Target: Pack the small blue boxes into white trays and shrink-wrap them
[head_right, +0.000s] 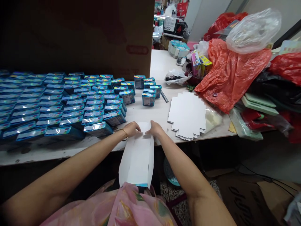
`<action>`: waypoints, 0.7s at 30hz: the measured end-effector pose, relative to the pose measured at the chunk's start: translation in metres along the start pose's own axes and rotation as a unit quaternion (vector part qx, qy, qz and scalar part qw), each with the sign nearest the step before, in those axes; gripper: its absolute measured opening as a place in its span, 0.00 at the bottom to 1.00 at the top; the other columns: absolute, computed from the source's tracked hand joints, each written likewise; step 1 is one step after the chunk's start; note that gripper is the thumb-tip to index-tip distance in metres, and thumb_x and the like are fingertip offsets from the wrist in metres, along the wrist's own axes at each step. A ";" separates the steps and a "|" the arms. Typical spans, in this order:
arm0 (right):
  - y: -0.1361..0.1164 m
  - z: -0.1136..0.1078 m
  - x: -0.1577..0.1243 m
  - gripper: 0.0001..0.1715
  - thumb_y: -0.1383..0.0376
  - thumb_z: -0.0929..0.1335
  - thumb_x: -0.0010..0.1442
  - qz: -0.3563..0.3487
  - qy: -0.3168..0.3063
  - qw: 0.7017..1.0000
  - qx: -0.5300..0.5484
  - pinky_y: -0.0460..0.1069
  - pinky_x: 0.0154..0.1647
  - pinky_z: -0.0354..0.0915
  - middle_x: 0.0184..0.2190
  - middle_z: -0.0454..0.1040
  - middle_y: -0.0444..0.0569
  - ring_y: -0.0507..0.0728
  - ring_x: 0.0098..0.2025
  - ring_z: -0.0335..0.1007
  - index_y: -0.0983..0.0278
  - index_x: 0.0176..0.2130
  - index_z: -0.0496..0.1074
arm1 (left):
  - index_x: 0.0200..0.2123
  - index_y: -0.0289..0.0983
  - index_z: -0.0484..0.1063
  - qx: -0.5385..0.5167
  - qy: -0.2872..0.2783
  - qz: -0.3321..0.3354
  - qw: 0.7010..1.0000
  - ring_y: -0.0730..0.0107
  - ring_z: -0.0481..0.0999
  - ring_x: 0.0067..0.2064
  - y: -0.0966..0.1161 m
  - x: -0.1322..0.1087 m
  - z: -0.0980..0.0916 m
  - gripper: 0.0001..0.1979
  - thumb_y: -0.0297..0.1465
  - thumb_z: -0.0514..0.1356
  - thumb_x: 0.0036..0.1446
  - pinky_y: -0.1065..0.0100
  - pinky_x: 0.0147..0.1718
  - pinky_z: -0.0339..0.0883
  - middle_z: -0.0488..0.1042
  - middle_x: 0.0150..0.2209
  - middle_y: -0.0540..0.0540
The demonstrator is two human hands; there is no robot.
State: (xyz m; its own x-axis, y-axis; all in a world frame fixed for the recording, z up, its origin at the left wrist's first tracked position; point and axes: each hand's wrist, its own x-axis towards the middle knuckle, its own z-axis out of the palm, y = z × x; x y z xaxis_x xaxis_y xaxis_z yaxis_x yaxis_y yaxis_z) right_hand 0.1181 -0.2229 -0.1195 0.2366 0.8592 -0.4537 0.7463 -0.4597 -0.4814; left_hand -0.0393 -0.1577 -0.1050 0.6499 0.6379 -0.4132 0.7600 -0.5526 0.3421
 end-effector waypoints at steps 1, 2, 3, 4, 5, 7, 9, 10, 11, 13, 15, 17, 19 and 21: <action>0.000 0.000 0.000 0.47 0.60 0.74 0.36 0.010 -0.001 1.000 0.014 0.45 0.36 0.61 0.41 0.70 0.52 0.55 0.40 0.67 0.67 0.54 0.58 | 0.34 0.39 0.75 -0.010 0.003 -0.005 1.000 0.66 0.72 0.40 -0.002 0.001 0.001 0.13 0.38 0.59 0.45 0.72 0.36 0.63 0.75 0.38 0.45; 0.000 0.001 0.001 0.46 0.60 0.74 0.36 0.018 -0.002 0.999 0.030 0.45 0.35 0.61 0.40 0.71 0.51 0.55 0.39 0.67 0.67 0.53 0.60 | 0.37 0.39 0.74 -0.017 0.007 -0.009 1.000 0.67 0.72 0.41 -0.004 0.001 0.003 0.16 0.39 0.59 0.45 0.73 0.36 0.63 0.74 0.41 0.45; 0.000 0.001 0.001 0.42 0.60 0.74 0.36 0.025 -0.005 0.999 0.045 0.44 0.33 0.61 0.39 0.72 0.50 0.54 0.38 0.67 0.67 0.50 0.62 | 0.41 0.38 0.72 -0.025 0.013 -0.015 1.000 0.67 0.72 0.41 -0.006 0.002 0.004 0.20 0.40 0.60 0.44 0.73 0.36 0.63 0.72 0.43 0.45; 0.000 0.001 0.001 0.38 0.61 0.74 0.36 0.028 -0.012 0.998 0.061 0.44 0.32 0.60 0.37 0.72 0.49 0.54 0.36 0.67 0.66 0.47 0.65 | 0.45 0.37 0.68 -0.036 0.018 -0.024 0.999 0.68 0.72 0.41 -0.008 0.002 0.006 0.25 0.41 0.60 0.43 0.74 0.36 0.63 0.72 0.44 0.44; 0.000 0.002 0.001 0.33 0.61 0.74 0.37 0.030 -0.018 0.997 0.074 0.43 0.30 0.60 0.35 0.72 0.48 0.53 0.35 0.67 0.67 0.44 0.68 | 0.49 0.36 0.65 -0.050 0.021 -0.036 0.998 0.68 0.72 0.40 -0.010 0.003 0.007 0.30 0.41 0.61 0.41 0.73 0.35 0.63 0.72 0.43 0.44; 0.000 0.002 -0.001 0.25 0.60 0.73 0.38 0.025 -0.022 0.996 0.080 0.43 0.27 0.58 0.32 0.72 0.46 0.52 0.31 0.67 0.67 0.38 0.70 | 0.52 0.33 0.59 -0.087 0.022 -0.063 0.994 0.68 0.72 0.38 -0.013 0.004 0.008 0.38 0.41 0.64 0.37 0.73 0.33 0.63 0.73 0.40 0.44; 0.000 0.001 -0.004 0.21 0.56 0.72 0.39 0.008 -0.018 0.997 0.071 0.43 0.26 0.57 0.28 0.72 0.45 0.52 0.30 0.65 0.67 0.32 0.72 | 0.50 0.33 0.62 -0.113 0.019 -0.076 0.991 0.68 0.72 0.35 -0.015 0.005 0.008 0.35 0.40 0.64 0.36 0.73 0.31 0.63 0.73 0.36 0.46; 0.000 0.000 -0.007 0.21 0.53 0.71 0.41 -0.002 -0.020 0.997 0.070 0.43 0.25 0.57 0.27 0.71 0.45 0.52 0.29 0.65 0.67 0.31 0.72 | 0.46 0.34 0.65 -0.111 0.015 -0.071 0.991 0.68 0.72 0.34 -0.015 0.004 0.007 0.31 0.40 0.63 0.37 0.72 0.30 0.63 0.73 0.34 0.47; 0.000 -0.001 -0.009 0.22 0.50 0.69 0.43 -0.009 -0.025 0.997 0.075 0.43 0.25 0.56 0.26 0.71 0.46 0.52 0.28 0.64 0.67 0.29 0.72 | 0.41 0.35 0.68 -0.101 0.010 -0.062 0.993 0.68 0.72 0.34 -0.015 0.004 0.007 0.25 0.40 0.62 0.39 0.72 0.29 0.62 0.73 0.32 0.48; 0.000 -0.004 -0.015 0.30 0.44 0.63 0.48 0.005 -0.040 0.994 0.101 0.44 0.26 0.57 0.26 0.71 0.48 0.52 0.28 0.64 0.69 0.28 0.73 | 0.34 0.37 0.72 -0.072 0.003 -0.041 0.997 0.67 0.72 0.33 -0.012 0.001 0.005 0.17 0.41 0.61 0.41 0.72 0.29 0.62 0.73 0.29 0.49; -0.001 -0.009 -0.019 0.36 0.41 0.60 0.49 0.032 -0.052 0.991 0.120 0.45 0.27 0.58 0.27 0.72 0.51 0.53 0.29 0.65 0.70 0.30 0.73 | 0.32 0.38 0.72 -0.049 0.005 -0.027 0.998 0.67 0.72 0.33 -0.009 -0.004 0.005 0.16 0.40 0.60 0.41 0.72 0.29 0.62 0.74 0.28 0.49; -0.004 -0.014 -0.020 0.35 0.42 0.63 0.47 0.028 -0.076 0.990 0.118 0.45 0.28 0.58 0.30 0.73 0.51 0.53 0.31 0.65 0.71 0.33 0.74 | 0.35 0.39 0.72 -0.042 0.009 -0.018 0.999 0.67 0.72 0.35 -0.006 -0.011 0.003 0.17 0.38 0.60 0.39 0.72 0.30 0.62 0.75 0.31 0.49; -0.008 -0.019 -0.019 0.28 0.47 0.68 0.45 -0.025 -0.120 0.988 0.090 0.43 0.29 0.58 0.31 0.74 0.48 0.53 0.32 0.66 0.68 0.35 0.75 | 0.36 0.38 0.72 -0.044 0.006 -0.011 0.999 0.67 0.72 0.36 -0.004 -0.017 0.002 0.17 0.35 0.60 0.39 0.74 0.31 0.62 0.75 0.34 0.48; -0.017 -0.022 -0.014 0.22 0.53 0.71 0.43 -0.081 -0.161 0.983 0.025 0.42 0.30 0.59 0.32 0.75 0.45 0.52 0.33 0.66 0.64 0.35 0.76 | 0.37 0.36 0.72 -0.050 -0.003 -0.004 0.999 0.68 0.72 0.36 -0.005 -0.022 -0.001 0.17 0.33 0.58 0.39 0.74 0.31 0.62 0.75 0.35 0.47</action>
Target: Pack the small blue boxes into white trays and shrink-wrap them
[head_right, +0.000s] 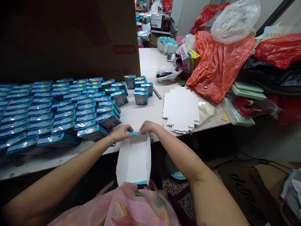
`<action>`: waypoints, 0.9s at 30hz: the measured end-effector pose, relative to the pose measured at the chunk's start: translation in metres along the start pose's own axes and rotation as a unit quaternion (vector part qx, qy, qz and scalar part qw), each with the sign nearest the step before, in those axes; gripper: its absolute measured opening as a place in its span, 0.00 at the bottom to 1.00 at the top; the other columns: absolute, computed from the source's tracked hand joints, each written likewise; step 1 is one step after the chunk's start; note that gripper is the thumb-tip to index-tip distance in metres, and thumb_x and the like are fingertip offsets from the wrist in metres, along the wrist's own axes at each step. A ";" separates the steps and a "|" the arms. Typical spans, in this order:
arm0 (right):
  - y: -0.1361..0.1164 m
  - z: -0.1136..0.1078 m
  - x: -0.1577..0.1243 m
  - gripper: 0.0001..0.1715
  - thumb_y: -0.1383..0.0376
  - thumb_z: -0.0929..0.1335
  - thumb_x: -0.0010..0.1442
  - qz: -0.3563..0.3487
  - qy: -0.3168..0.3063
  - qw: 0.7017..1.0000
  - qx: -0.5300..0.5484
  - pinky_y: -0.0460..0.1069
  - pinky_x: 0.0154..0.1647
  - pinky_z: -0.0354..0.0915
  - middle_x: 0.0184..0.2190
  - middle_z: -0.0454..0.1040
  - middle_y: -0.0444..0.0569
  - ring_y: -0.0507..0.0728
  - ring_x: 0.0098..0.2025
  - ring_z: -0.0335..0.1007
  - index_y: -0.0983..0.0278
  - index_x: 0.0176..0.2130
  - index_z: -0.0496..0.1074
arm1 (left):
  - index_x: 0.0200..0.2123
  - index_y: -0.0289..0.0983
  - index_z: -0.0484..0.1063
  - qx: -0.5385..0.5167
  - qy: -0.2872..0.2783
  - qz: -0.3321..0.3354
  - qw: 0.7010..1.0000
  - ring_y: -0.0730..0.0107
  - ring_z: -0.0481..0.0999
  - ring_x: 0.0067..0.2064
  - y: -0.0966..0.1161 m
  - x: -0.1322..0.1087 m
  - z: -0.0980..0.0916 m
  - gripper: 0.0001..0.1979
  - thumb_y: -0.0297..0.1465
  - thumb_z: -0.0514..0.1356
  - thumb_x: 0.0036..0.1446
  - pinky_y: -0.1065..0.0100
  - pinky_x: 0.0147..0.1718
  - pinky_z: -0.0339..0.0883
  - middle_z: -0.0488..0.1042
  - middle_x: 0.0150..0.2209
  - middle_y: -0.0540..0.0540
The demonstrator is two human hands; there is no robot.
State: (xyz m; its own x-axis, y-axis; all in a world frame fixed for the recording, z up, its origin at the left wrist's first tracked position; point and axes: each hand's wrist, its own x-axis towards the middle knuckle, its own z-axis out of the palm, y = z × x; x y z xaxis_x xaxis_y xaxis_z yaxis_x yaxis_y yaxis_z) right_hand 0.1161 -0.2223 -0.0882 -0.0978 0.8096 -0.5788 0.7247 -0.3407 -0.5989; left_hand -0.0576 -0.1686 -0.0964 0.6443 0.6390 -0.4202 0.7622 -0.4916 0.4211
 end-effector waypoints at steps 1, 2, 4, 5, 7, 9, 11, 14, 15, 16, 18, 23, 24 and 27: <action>-0.005 -0.001 0.003 0.20 0.55 0.71 0.42 -0.012 -0.015 0.999 -0.051 0.42 0.30 0.59 0.32 0.75 0.45 0.52 0.33 0.67 0.62 0.35 0.76 | 0.38 0.36 0.71 -0.003 -0.007 0.005 1.000 0.68 0.72 0.36 -0.001 -0.002 -0.001 0.18 0.32 0.57 0.39 0.74 0.31 0.62 0.75 0.35 0.47; -0.011 -0.001 0.007 0.19 0.57 0.72 0.40 -0.018 -0.023 0.994 -0.108 0.42 0.31 0.60 0.32 0.76 0.45 0.53 0.34 0.68 0.61 0.35 0.76 | 0.39 0.36 0.71 -0.007 -0.015 0.013 1.000 0.67 0.72 0.36 -0.001 -0.004 -0.003 0.19 0.32 0.58 0.39 0.73 0.31 0.63 0.75 0.35 0.47; -0.023 0.004 0.016 0.21 0.59 0.73 0.37 -0.020 -0.016 0.974 -0.224 0.44 0.32 0.61 0.33 0.76 0.48 0.55 0.35 0.70 0.61 0.35 0.76 | 0.40 0.35 0.71 -0.019 -0.025 0.026 0.999 0.66 0.72 0.36 -0.002 -0.005 -0.004 0.21 0.34 0.58 0.38 0.72 0.32 0.63 0.75 0.36 0.47; -0.029 0.008 0.020 0.22 0.61 0.73 0.36 -0.026 0.001 0.961 -0.274 0.46 0.33 0.62 0.33 0.76 0.50 0.57 0.36 0.70 0.62 0.35 0.76 | 0.40 0.35 0.71 -0.024 -0.024 0.026 0.999 0.66 0.72 0.36 -0.003 -0.004 -0.004 0.21 0.35 0.58 0.38 0.72 0.32 0.63 0.75 0.36 0.47; -0.038 0.018 0.026 0.22 0.64 0.72 0.39 -0.050 0.036 0.940 -0.336 0.49 0.35 0.64 0.36 0.75 0.54 0.61 0.38 0.71 0.65 0.38 0.74 | 0.39 0.34 0.70 -0.033 -0.006 0.020 0.999 0.65 0.72 0.36 -0.004 -0.002 -0.003 0.20 0.37 0.57 0.40 0.71 0.33 0.63 0.74 0.35 0.47; -0.042 0.027 0.030 0.20 0.67 0.70 0.43 -0.068 0.059 0.933 -0.348 0.52 0.37 0.64 0.39 0.74 0.57 0.63 0.41 0.70 0.66 0.40 0.73 | 0.41 0.34 0.68 -0.038 0.017 0.008 0.999 0.65 0.72 0.36 -0.005 -0.003 -0.001 0.22 0.39 0.57 0.42 0.70 0.33 0.63 0.74 0.35 0.46; -0.040 0.030 0.030 0.19 0.69 0.69 0.45 -0.061 0.069 0.937 -0.336 0.52 0.40 0.64 0.41 0.73 0.57 0.63 0.43 0.69 0.66 0.41 0.72 | 0.45 0.33 0.64 -0.043 0.046 -0.003 0.998 0.64 0.72 0.36 -0.005 -0.012 0.000 0.25 0.40 0.57 0.44 0.68 0.33 0.64 0.73 0.38 0.45; -0.025 0.021 0.024 0.18 0.71 0.67 0.47 -0.026 0.093 0.943 -0.320 0.52 0.42 0.63 0.43 0.72 0.59 0.62 0.45 0.68 0.67 0.41 0.72 | 0.49 0.33 0.60 -0.010 0.149 0.044 0.988 0.61 0.70 0.43 0.001 -0.044 0.002 0.25 0.40 0.54 0.49 0.63 0.41 0.63 0.69 0.45 0.41; -0.017 0.016 0.021 0.18 0.72 0.66 0.47 -0.009 0.103 0.944 -0.314 0.52 0.41 0.64 0.43 0.72 0.60 0.63 0.45 0.68 0.68 0.41 0.72 | 0.49 0.34 0.59 0.011 0.195 0.078 0.978 0.60 0.68 0.46 0.004 -0.059 0.005 0.23 0.39 0.53 0.51 0.62 0.45 0.61 0.67 0.48 0.40; -0.007 0.012 0.018 0.19 0.72 0.66 0.47 0.012 0.113 0.945 -0.307 0.52 0.40 0.64 0.43 0.72 0.60 0.63 0.45 0.68 0.68 0.42 0.71 | 0.49 0.35 0.60 0.033 0.237 0.112 0.965 0.59 0.65 0.50 0.008 -0.074 0.009 0.21 0.37 0.52 0.52 0.60 0.48 0.58 0.65 0.50 0.40; 0.012 0.004 0.010 0.19 0.72 0.66 0.47 0.059 0.134 0.946 -0.289 0.51 0.37 0.64 0.42 0.71 0.62 0.64 0.44 0.69 0.69 0.43 0.71 | 0.48 0.38 0.62 0.072 0.281 0.158 0.944 0.58 0.62 0.53 0.016 -0.099 0.022 0.18 0.36 0.51 0.55 0.57 0.52 0.54 0.63 0.52 0.41; 0.046 -0.001 -0.006 0.17 0.69 0.64 0.51 0.158 0.172 0.942 -0.239 0.49 0.32 0.64 0.39 0.72 0.63 0.63 0.41 0.70 0.71 0.42 0.70 | 0.54 0.37 0.57 0.146 0.254 0.218 0.931 0.55 0.60 0.53 0.017 -0.096 0.063 0.21 0.33 0.49 0.57 0.54 0.52 0.52 0.63 0.53 0.38; 0.048 -0.001 -0.010 0.16 0.68 0.64 0.51 0.168 0.173 0.943 -0.231 0.48 0.32 0.63 0.38 0.73 0.62 0.62 0.40 0.70 0.71 0.41 0.71 | 0.54 0.36 0.57 0.154 0.254 0.206 0.932 0.55 0.61 0.52 0.014 -0.086 0.066 0.21 0.32 0.48 0.58 0.54 0.51 0.53 0.64 0.52 0.38; 0.042 0.001 -0.029 0.17 0.61 0.64 0.54 0.167 0.204 0.939 -0.219 0.49 0.35 0.62 0.39 0.72 0.59 0.60 0.40 0.69 0.68 0.42 0.70 | 0.53 0.37 0.58 0.168 0.230 0.174 0.943 0.57 0.64 0.47 0.005 -0.051 0.062 0.20 0.35 0.48 0.58 0.56 0.46 0.56 0.66 0.47 0.38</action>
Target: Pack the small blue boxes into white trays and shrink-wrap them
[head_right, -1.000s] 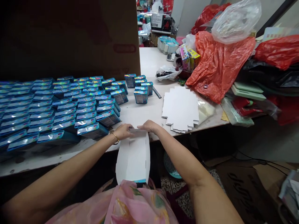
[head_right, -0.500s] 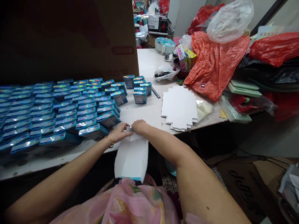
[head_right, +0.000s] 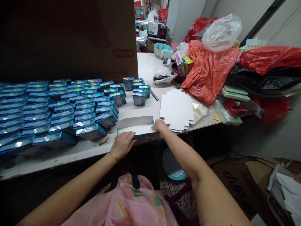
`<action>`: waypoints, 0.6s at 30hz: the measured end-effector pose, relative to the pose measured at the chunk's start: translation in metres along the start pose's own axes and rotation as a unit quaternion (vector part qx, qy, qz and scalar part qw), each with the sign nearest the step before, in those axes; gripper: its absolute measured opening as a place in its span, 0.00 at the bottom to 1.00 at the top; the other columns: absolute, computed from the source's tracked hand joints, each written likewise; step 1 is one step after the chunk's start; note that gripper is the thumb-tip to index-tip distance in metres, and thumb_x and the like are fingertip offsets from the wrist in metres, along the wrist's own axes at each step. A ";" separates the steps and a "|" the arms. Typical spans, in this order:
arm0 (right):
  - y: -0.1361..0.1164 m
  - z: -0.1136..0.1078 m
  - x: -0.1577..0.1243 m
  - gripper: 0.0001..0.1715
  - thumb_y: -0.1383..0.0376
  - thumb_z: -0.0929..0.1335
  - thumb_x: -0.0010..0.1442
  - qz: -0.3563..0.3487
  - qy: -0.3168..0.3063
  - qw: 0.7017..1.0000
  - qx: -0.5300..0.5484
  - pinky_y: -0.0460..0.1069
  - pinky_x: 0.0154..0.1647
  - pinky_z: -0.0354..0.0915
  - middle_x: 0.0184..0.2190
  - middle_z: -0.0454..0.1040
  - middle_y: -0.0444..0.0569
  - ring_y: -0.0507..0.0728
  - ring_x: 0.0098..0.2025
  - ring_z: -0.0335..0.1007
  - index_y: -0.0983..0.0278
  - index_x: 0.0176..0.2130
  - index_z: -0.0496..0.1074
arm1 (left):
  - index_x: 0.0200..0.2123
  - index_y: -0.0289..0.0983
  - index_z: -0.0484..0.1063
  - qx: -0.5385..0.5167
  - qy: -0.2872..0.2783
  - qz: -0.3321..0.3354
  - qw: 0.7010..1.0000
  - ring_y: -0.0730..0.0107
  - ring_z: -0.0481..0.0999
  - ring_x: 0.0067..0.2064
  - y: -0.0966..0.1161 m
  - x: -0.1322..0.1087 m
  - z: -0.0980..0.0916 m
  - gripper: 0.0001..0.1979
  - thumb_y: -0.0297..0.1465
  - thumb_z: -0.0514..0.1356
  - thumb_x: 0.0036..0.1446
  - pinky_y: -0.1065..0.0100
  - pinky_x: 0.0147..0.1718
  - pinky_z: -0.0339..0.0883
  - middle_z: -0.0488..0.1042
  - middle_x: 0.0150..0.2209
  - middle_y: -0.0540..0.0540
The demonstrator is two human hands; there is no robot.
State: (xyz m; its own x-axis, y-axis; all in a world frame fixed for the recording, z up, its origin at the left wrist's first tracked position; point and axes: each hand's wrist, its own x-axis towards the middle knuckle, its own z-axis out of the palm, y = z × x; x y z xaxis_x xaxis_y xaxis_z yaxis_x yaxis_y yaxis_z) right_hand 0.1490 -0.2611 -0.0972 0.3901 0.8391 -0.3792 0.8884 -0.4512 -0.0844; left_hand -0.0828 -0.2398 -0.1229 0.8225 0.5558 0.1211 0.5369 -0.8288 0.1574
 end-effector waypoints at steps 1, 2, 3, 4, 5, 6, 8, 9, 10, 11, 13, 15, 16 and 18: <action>-0.002 -0.001 -0.010 0.19 0.59 0.64 0.56 -0.020 0.049 0.999 0.005 0.50 0.39 0.61 0.41 0.70 0.58 0.60 0.42 0.67 0.67 0.44 0.69 | 0.53 0.38 0.59 -0.001 -0.019 0.001 1.000 0.57 0.64 0.46 -0.006 0.009 0.001 0.21 0.38 0.50 0.57 0.57 0.44 0.57 0.66 0.47 0.39; -0.005 -0.001 -0.021 0.22 0.57 0.63 0.56 -0.059 0.109 0.992 0.007 0.51 0.42 0.60 0.45 0.68 0.58 0.60 0.45 0.65 0.66 0.47 0.66 | 0.52 0.39 0.60 -0.001 -0.038 0.005 0.999 0.57 0.64 0.46 -0.012 0.016 0.001 0.22 0.41 0.51 0.55 0.58 0.43 0.57 0.65 0.47 0.39; -0.009 0.001 -0.032 0.24 0.56 0.63 0.56 -0.111 0.169 0.979 0.005 0.52 0.45 0.58 0.47 0.66 0.58 0.60 0.47 0.62 0.65 0.49 0.64 | 0.52 0.40 0.60 -0.001 -0.055 0.012 0.998 0.57 0.63 0.46 -0.016 0.022 0.001 0.24 0.43 0.53 0.53 0.59 0.42 0.57 0.64 0.47 0.40; -0.013 0.006 -0.042 0.24 0.55 0.64 0.56 -0.169 0.212 0.963 -0.004 0.52 0.46 0.56 0.49 0.64 0.57 0.60 0.48 0.60 0.64 0.50 0.63 | 0.51 0.41 0.61 0.001 -0.067 0.021 0.998 0.57 0.62 0.47 -0.019 0.025 -0.001 0.25 0.44 0.55 0.51 0.60 0.41 0.57 0.64 0.47 0.40; -0.018 0.013 -0.051 0.23 0.56 0.65 0.55 -0.217 0.230 0.948 -0.021 0.53 0.46 0.56 0.48 0.64 0.56 0.60 0.48 0.59 0.63 0.49 0.63 | 0.51 0.42 0.62 0.008 -0.072 0.027 0.997 0.56 0.61 0.47 -0.021 0.026 -0.001 0.25 0.44 0.56 0.50 0.59 0.42 0.56 0.64 0.47 0.40; -0.021 0.021 -0.057 0.20 0.58 0.65 0.55 -0.250 0.225 0.941 -0.041 0.52 0.45 0.56 0.46 0.65 0.55 0.60 0.47 0.59 0.63 0.46 0.64 | 0.51 0.42 0.62 0.019 -0.068 0.029 0.997 0.55 0.61 0.48 -0.023 0.025 -0.002 0.25 0.43 0.57 0.50 0.58 0.42 0.56 0.64 0.46 0.40; -0.026 0.039 -0.060 0.13 0.60 0.64 0.56 -0.271 0.203 0.938 -0.074 0.51 0.41 0.57 0.41 0.67 0.52 0.59 0.43 0.60 0.62 0.42 0.66 | 0.52 0.41 0.62 0.045 -0.043 0.019 0.998 0.55 0.61 0.47 -0.025 0.018 0.000 0.23 0.39 0.56 0.52 0.56 0.44 0.54 0.65 0.45 0.39; -0.026 0.046 -0.058 0.10 0.61 0.63 0.58 -0.272 0.193 0.939 -0.082 0.51 0.39 0.57 0.39 0.67 0.51 0.58 0.42 0.60 0.62 0.40 0.66 | 0.50 0.39 0.63 0.060 -0.033 0.009 0.998 0.55 0.62 0.46 -0.026 0.014 0.002 0.20 0.37 0.54 0.54 0.55 0.44 0.54 0.66 0.44 0.39; -0.026 0.052 -0.055 0.09 0.62 0.62 0.59 -0.273 0.184 0.940 -0.085 0.50 0.38 0.57 0.38 0.68 0.51 0.58 0.41 0.61 0.62 0.39 0.67 | 0.47 0.37 0.65 0.073 -0.031 -0.001 0.997 0.55 0.63 0.45 -0.027 0.010 0.004 0.16 0.34 0.52 0.56 0.55 0.44 0.54 0.67 0.42 0.38; -0.024 0.056 -0.050 0.08 0.63 0.61 0.59 -0.276 0.174 0.942 -0.085 0.49 0.37 0.57 0.38 0.68 0.50 0.57 0.41 0.61 0.62 0.39 0.67 | 0.44 0.35 0.67 0.081 -0.039 -0.009 0.996 0.56 0.65 0.44 -0.028 0.008 0.005 0.14 0.32 0.49 0.57 0.56 0.42 0.56 0.68 0.40 0.37; -0.022 0.057 -0.040 0.08 0.65 0.61 0.59 -0.276 0.148 0.946 -0.084 0.48 0.34 0.57 0.37 0.68 0.50 0.56 0.40 0.62 0.61 0.39 0.67 | 0.37 0.33 0.69 0.081 -0.078 -0.025 0.993 0.58 0.67 0.41 -0.028 0.008 0.008 0.14 0.30 0.46 0.59 0.60 0.38 0.59 0.70 0.36 0.37; -0.020 0.051 -0.031 0.09 0.66 0.62 0.58 -0.284 0.107 0.949 -0.085 0.47 0.33 0.57 0.37 0.70 0.49 0.56 0.40 0.64 0.61 0.40 0.67 | 0.34 0.33 0.70 0.063 -0.130 -0.052 0.988 0.59 0.70 0.38 -0.024 0.014 0.006 0.14 0.33 0.47 0.58 0.62 0.35 0.61 0.72 0.34 0.38; -0.020 0.046 -0.027 0.09 0.66 0.62 0.57 -0.294 0.081 0.949 -0.084 0.47 0.33 0.58 0.37 0.70 0.49 0.55 0.39 0.65 0.61 0.40 0.67 | 0.34 0.34 0.70 0.051 -0.154 -0.070 0.984 0.59 0.71 0.38 -0.020 0.016 0.004 0.14 0.35 0.48 0.58 0.63 0.34 0.61 0.73 0.34 0.38; -0.020 0.034 -0.016 0.09 0.68 0.64 0.55 -0.332 0.029 0.939 -0.084 0.46 0.34 0.58 0.37 0.72 0.48 0.55 0.38 0.66 0.60 0.38 0.69 | 0.33 0.34 0.71 0.011 -0.210 -0.089 0.974 0.59 0.73 0.36 -0.006 0.019 -0.006 0.18 0.40 0.47 0.57 0.63 0.33 0.63 0.74 0.33 0.38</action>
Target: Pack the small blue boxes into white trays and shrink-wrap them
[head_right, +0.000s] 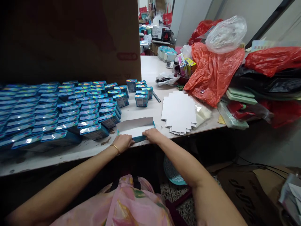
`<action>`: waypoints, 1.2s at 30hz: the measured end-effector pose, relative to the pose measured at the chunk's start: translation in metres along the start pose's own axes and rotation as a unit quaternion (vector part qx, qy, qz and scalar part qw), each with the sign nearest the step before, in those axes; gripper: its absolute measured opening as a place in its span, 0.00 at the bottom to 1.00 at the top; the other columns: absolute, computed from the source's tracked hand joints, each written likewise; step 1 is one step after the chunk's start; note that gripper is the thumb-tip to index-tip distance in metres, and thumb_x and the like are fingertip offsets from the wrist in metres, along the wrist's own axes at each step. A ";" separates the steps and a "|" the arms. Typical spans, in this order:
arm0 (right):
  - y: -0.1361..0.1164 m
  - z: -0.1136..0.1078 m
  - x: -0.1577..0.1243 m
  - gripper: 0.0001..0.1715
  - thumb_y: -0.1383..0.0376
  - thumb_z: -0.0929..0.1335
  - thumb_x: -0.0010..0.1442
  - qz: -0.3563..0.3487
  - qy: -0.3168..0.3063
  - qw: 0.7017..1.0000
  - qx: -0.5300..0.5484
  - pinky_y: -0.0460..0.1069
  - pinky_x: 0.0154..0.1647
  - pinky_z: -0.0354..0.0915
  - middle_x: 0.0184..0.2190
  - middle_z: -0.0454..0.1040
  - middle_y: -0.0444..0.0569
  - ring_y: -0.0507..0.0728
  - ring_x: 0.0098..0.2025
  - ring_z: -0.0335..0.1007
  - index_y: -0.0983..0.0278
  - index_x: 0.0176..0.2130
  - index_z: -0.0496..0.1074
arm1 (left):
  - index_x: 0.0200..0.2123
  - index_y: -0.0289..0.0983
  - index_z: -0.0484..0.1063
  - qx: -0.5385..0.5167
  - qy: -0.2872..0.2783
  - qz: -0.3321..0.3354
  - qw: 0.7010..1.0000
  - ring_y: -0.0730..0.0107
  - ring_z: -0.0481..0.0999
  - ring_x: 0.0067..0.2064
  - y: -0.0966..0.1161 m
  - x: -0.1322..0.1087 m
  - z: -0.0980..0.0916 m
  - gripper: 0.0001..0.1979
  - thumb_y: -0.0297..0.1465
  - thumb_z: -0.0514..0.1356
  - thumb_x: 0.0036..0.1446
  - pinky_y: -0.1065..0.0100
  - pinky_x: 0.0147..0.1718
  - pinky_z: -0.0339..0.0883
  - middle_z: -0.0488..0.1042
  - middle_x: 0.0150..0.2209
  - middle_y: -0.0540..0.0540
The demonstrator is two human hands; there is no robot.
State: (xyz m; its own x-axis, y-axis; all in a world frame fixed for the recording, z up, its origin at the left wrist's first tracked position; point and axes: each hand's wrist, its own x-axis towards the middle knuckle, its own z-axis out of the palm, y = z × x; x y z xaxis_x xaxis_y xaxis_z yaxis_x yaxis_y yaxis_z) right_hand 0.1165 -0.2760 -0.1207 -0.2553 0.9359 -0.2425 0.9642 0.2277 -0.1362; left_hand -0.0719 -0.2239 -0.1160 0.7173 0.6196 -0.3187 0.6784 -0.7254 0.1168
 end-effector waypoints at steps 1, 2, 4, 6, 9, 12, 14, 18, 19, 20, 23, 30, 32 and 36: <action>0.005 -0.006 0.005 0.09 0.70 0.63 0.54 -0.026 -0.015 1.000 0.005 0.46 0.35 0.58 0.36 0.72 0.47 0.54 0.38 0.67 0.60 0.36 0.70 | 0.33 0.34 0.72 -0.019 -0.030 0.007 0.999 0.59 0.73 0.35 0.007 -0.005 -0.005 0.20 0.42 0.46 0.57 0.64 0.33 0.63 0.74 0.32 0.38; 0.012 -0.011 0.010 0.10 0.72 0.63 0.54 -0.050 -0.022 0.998 0.006 0.46 0.37 0.58 0.35 0.73 0.47 0.54 0.39 0.67 0.61 0.34 0.71 | 0.34 0.35 0.72 -0.041 -0.050 0.030 0.997 0.60 0.74 0.36 0.013 -0.012 -0.011 0.21 0.43 0.45 0.58 0.64 0.34 0.64 0.74 0.32 0.39; 0.028 -0.022 0.022 0.13 0.75 0.61 0.54 -0.095 -0.018 0.995 -0.005 0.47 0.43 0.58 0.34 0.74 0.47 0.54 0.42 0.66 0.62 0.31 0.72 | 0.42 0.37 0.70 -0.078 -0.050 0.112 0.989 0.64 0.73 0.40 0.017 -0.025 -0.022 0.20 0.40 0.44 0.58 0.66 0.39 0.64 0.74 0.38 0.41; 0.045 -0.033 0.032 0.15 0.76 0.60 0.55 -0.121 0.007 0.992 -0.023 0.48 0.51 0.54 0.37 0.74 0.48 0.53 0.47 0.63 0.64 0.30 0.73 | 0.54 0.39 0.59 -0.081 0.022 0.203 0.976 0.65 0.65 0.52 0.009 -0.031 -0.033 0.21 0.32 0.47 0.57 0.65 0.50 0.57 0.67 0.51 0.42; 0.056 -0.053 0.030 0.21 0.78 0.58 0.55 -0.108 0.065 0.991 -0.033 0.51 0.58 0.46 0.50 0.67 0.48 0.53 0.57 0.52 0.64 0.42 0.70 | 0.59 0.39 0.50 0.002 0.116 0.222 0.968 0.58 0.46 0.62 -0.016 -0.017 -0.042 0.33 0.25 0.53 0.48 0.52 0.57 0.39 0.53 0.60 0.41; 0.027 -0.065 0.000 0.26 0.77 0.54 0.58 -0.010 0.195 0.981 -0.015 0.52 0.57 0.49 0.55 0.60 0.50 0.54 0.58 0.51 0.63 0.54 0.61 | 0.50 0.40 0.63 0.051 0.137 0.233 0.962 0.60 0.53 0.59 -0.030 0.015 -0.040 0.20 0.24 0.51 0.52 0.51 0.57 0.35 0.65 0.52 0.43; -0.011 -0.059 -0.027 0.23 0.71 0.54 0.61 0.054 0.264 0.963 0.006 0.51 0.53 0.54 0.51 0.64 0.52 0.56 0.53 0.56 0.63 0.54 0.60 | 0.40 0.40 0.69 0.042 0.123 0.235 0.963 0.62 0.64 0.52 -0.025 0.036 -0.035 0.12 0.28 0.48 0.56 0.54 0.54 0.45 0.72 0.41 0.44; -0.065 -0.017 -0.055 0.21 0.61 0.59 0.60 0.123 0.249 0.961 0.000 0.51 0.46 0.58 0.47 0.65 0.54 0.59 0.47 0.59 0.63 0.52 0.61 | 0.38 0.39 0.67 -0.043 0.045 0.178 0.982 0.65 0.70 0.37 -0.001 0.057 -0.026 0.13 0.40 0.49 0.57 0.64 0.39 0.61 0.72 0.34 0.45; -0.066 -0.005 -0.054 0.19 0.62 0.59 0.60 0.142 0.239 0.961 -0.008 0.51 0.45 0.58 0.45 0.66 0.54 0.59 0.45 0.60 0.63 0.51 0.62 | 0.40 0.39 0.66 -0.063 0.036 0.158 0.985 0.66 0.71 0.36 0.005 0.057 -0.024 0.15 0.42 0.49 0.56 0.66 0.37 0.61 0.72 0.34 0.46; -0.063 0.005 -0.051 0.17 0.63 0.60 0.60 0.158 0.231 0.960 -0.016 0.51 0.44 0.58 0.44 0.66 0.54 0.59 0.44 0.60 0.63 0.49 0.63 | 0.41 0.39 0.65 -0.074 0.049 0.140 0.986 0.66 0.70 0.37 0.008 0.054 -0.020 0.16 0.43 0.49 0.56 0.66 0.37 0.61 0.71 0.36 0.45; -0.039 0.024 -0.040 0.14 0.64 0.62 0.59 0.165 0.225 0.960 -0.038 0.51 0.43 0.56 0.41 0.67 0.52 0.58 0.44 0.59 0.61 0.46 0.64 | 0.45 0.37 0.63 -0.047 0.183 0.125 0.974 0.61 0.66 0.45 0.013 0.035 -0.006 0.19 0.43 0.51 0.55 0.61 0.44 0.58 0.66 0.46 0.40; -0.014 0.041 -0.035 0.09 0.60 0.62 0.59 0.128 0.215 0.966 -0.066 0.50 0.36 0.54 0.33 0.68 0.51 0.57 0.37 0.61 0.64 0.34 0.66 | 0.35 0.32 0.68 0.052 0.180 0.110 0.976 0.58 0.67 0.40 0.006 0.018 0.024 0.12 0.34 0.50 0.58 0.60 0.38 0.60 0.69 0.35 0.39; -0.009 0.042 -0.031 0.12 0.58 0.62 0.58 0.107 0.203 0.971 -0.065 0.50 0.34 0.55 0.30 0.68 0.50 0.57 0.35 0.62 0.65 0.31 0.66 | 0.32 0.31 0.69 0.055 0.143 0.087 0.984 0.57 0.68 0.38 0.006 0.021 0.024 0.15 0.36 0.49 0.58 0.61 0.35 0.61 0.70 0.32 0.38; 0.007 0.034 -0.014 0.14 0.56 0.62 0.58 0.009 0.163 0.985 -0.061 0.49 0.33 0.56 0.28 0.69 0.49 0.55 0.33 0.64 0.65 0.31 0.67 | 0.33 0.32 0.69 0.028 0.103 0.022 0.994 0.57 0.71 0.37 0.009 0.019 0.020 0.17 0.38 0.48 0.58 0.63 0.31 0.62 0.72 0.31 0.39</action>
State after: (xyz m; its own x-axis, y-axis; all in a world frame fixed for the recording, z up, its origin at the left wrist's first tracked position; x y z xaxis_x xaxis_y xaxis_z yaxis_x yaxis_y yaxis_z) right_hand 0.1248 -0.2968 -0.1511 -0.2202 0.9722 0.0795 0.9750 0.2219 -0.0127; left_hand -0.0552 -0.2251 -0.1399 0.7675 0.6306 -0.1153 0.6396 -0.7652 0.0730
